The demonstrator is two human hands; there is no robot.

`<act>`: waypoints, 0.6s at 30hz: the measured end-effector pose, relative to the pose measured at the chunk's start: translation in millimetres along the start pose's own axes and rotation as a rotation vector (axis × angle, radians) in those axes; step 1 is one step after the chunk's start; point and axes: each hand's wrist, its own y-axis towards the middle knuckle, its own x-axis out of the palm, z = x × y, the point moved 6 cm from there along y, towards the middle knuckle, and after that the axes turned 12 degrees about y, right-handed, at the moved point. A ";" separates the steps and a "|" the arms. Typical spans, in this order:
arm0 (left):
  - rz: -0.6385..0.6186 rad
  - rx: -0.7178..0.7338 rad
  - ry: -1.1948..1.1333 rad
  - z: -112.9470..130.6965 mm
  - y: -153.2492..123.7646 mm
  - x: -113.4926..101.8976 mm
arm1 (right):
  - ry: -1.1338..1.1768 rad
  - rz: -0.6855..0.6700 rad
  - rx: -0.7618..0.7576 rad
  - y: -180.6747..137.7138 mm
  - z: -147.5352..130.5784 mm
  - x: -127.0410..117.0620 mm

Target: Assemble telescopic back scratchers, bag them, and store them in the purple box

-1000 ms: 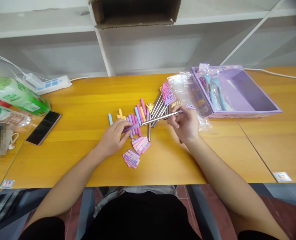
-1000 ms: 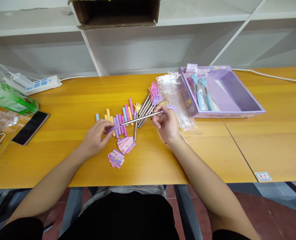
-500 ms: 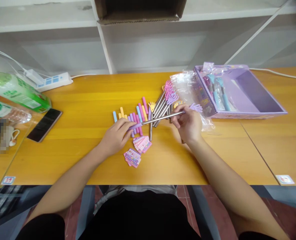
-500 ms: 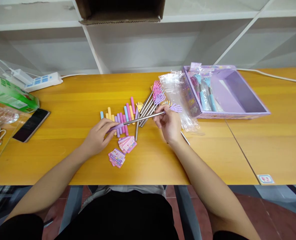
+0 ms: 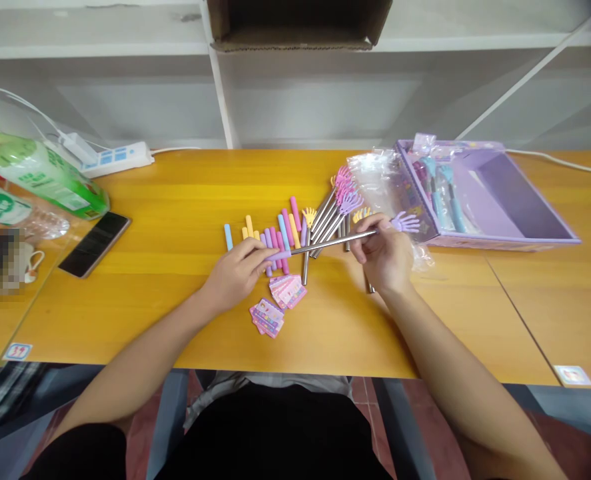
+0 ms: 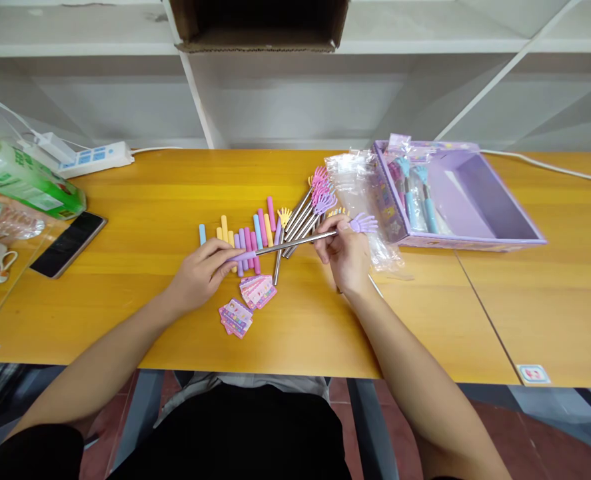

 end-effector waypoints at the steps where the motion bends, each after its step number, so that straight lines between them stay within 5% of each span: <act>1: 0.003 -0.011 -0.020 0.3 -0.1 -0.2 | 0.000 -0.002 0.006 0.1 1.8 -0.5; 18: -0.004 -0.031 -0.138 6.0 -0.4 3.7 | 0.068 -0.088 0.034 -2.5 13.6 5.5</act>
